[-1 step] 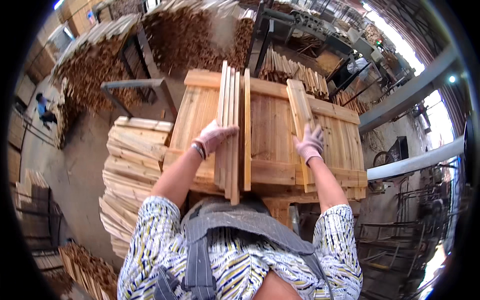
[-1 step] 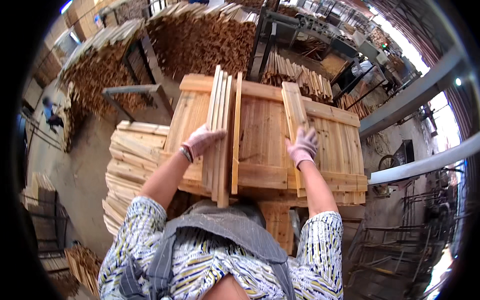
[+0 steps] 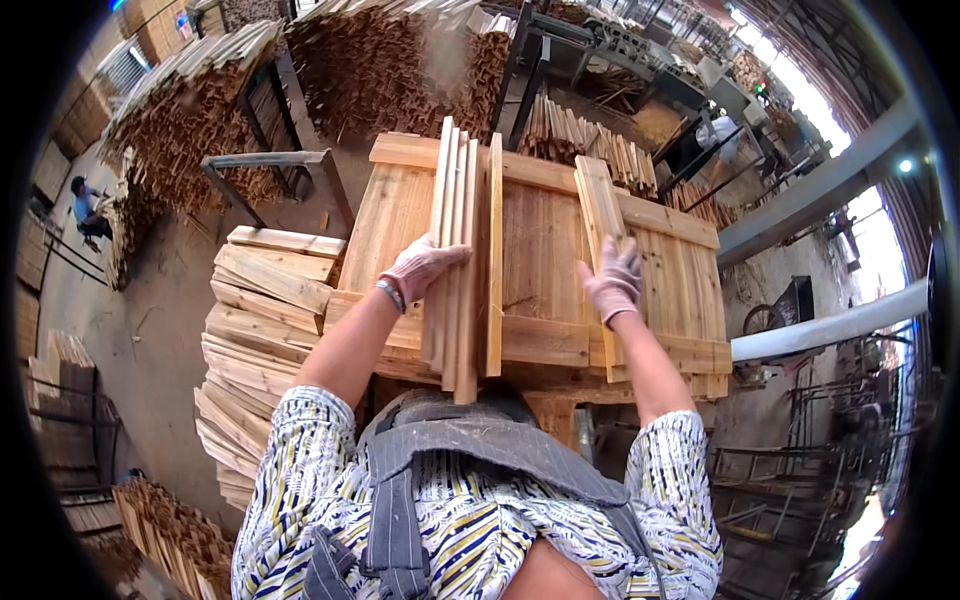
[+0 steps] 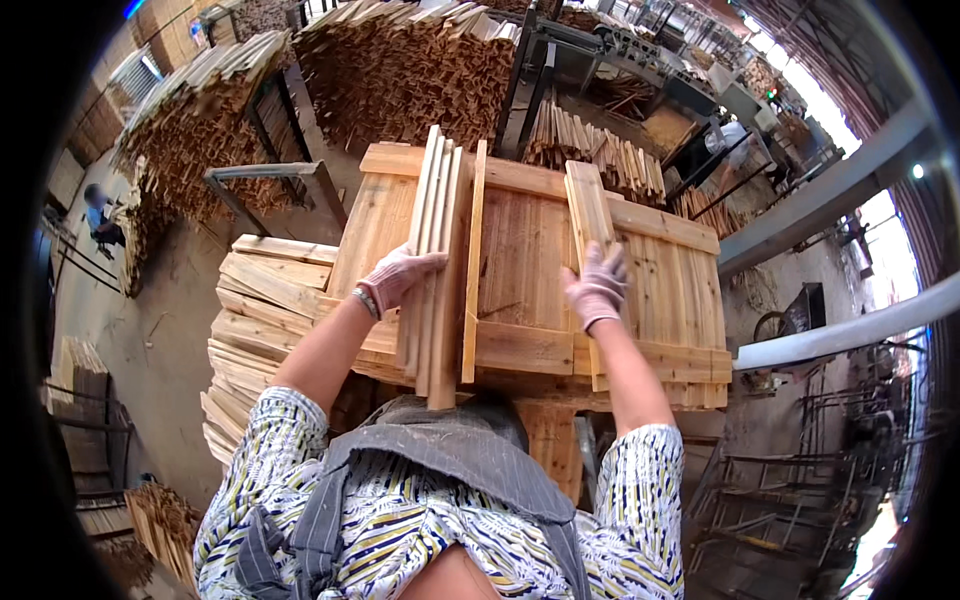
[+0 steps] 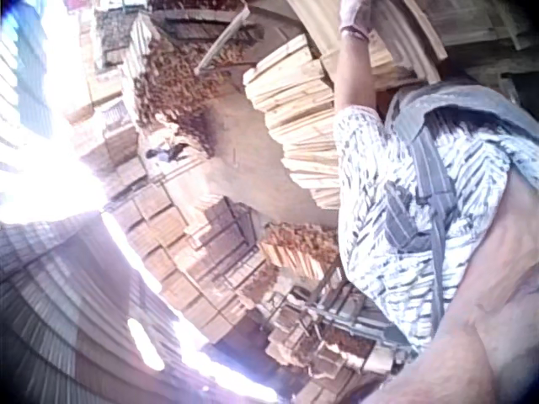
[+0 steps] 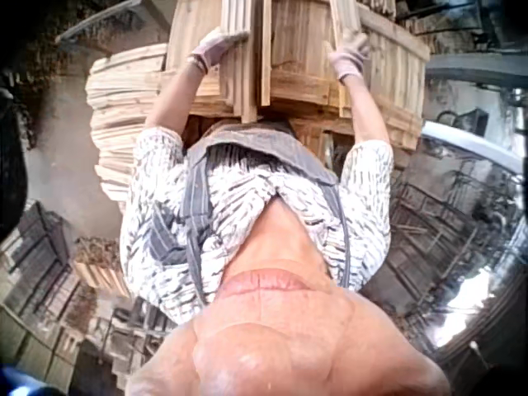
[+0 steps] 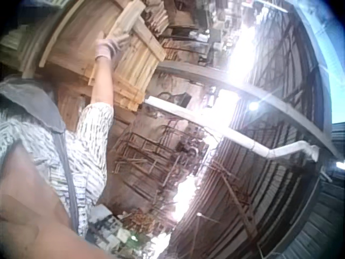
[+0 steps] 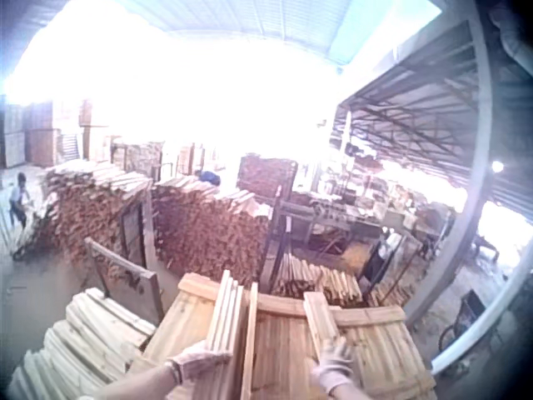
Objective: The person repeatedly picks up stacks of wooden planks from a pile and places them onto a growing stack. The worker handles the wood by hand, wearing gloves, and arranges the planks in a repetitive stacking motion within a warehouse environment.
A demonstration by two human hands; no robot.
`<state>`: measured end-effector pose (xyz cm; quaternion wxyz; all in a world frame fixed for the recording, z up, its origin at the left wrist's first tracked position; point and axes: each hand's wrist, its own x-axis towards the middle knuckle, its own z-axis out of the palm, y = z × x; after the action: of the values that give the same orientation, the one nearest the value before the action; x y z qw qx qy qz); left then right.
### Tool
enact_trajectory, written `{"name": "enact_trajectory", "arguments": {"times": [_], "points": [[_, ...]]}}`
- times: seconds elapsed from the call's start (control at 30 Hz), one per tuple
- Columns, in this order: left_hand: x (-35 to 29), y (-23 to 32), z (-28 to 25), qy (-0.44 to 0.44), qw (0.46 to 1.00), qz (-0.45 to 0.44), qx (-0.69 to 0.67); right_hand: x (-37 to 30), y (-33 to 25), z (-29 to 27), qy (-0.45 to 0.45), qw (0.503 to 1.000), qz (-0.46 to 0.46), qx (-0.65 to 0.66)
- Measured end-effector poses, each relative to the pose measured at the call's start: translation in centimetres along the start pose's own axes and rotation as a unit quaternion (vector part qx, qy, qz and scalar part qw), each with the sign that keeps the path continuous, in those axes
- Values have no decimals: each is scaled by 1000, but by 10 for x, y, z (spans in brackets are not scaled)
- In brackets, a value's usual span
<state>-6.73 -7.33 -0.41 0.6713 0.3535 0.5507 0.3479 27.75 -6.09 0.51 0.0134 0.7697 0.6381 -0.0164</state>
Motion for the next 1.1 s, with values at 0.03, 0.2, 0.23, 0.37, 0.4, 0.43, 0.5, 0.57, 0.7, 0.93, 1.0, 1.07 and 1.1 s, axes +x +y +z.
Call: {"name": "enact_trajectory", "arguments": {"times": [0.03,0.2,0.23,0.37,0.4,0.43,0.5,0.57,0.7,0.93,1.0,1.07,1.1], "points": [[-14,6,-5,10,999,0,-40,-1,-31,-4,24,997,-38,61],[26,-16,-24,-37,997,55,-31,-18,-173,24,-177,799,-97,567],[16,-15,-16,-40,993,100,-40,-24,-184,39,-183,748,13,638],[-20,-1,-16,-60,985,87,-136,-55,-191,-41,-263,765,17,587],[-19,13,-9,-50,987,72,-136,-45,-186,-51,-262,768,11,584],[-24,19,-2,-51,985,82,-140,-45,-182,-61,-260,756,21,600],[-31,33,8,-79,980,83,-161,-22,-162,-60,-283,690,10,666],[-25,37,11,-118,971,102,-183,-8,-156,-55,-280,657,-1,700],[-9,50,5,-120,971,91,-183,16,-149,-47,-219,710,-7,670],[-28,76,-34,91,995,12,40,40,-119,-53,-139,956,34,256],[-4,47,-66,96,990,60,85,32,-117,-22,-138,981,41,130],[-10,38,-81,159,975,50,146,32,-123,-21,-128,981,35,142],[7,24,-101,142,975,49,163,34,-123,-17,-124,981,28,149]]}}
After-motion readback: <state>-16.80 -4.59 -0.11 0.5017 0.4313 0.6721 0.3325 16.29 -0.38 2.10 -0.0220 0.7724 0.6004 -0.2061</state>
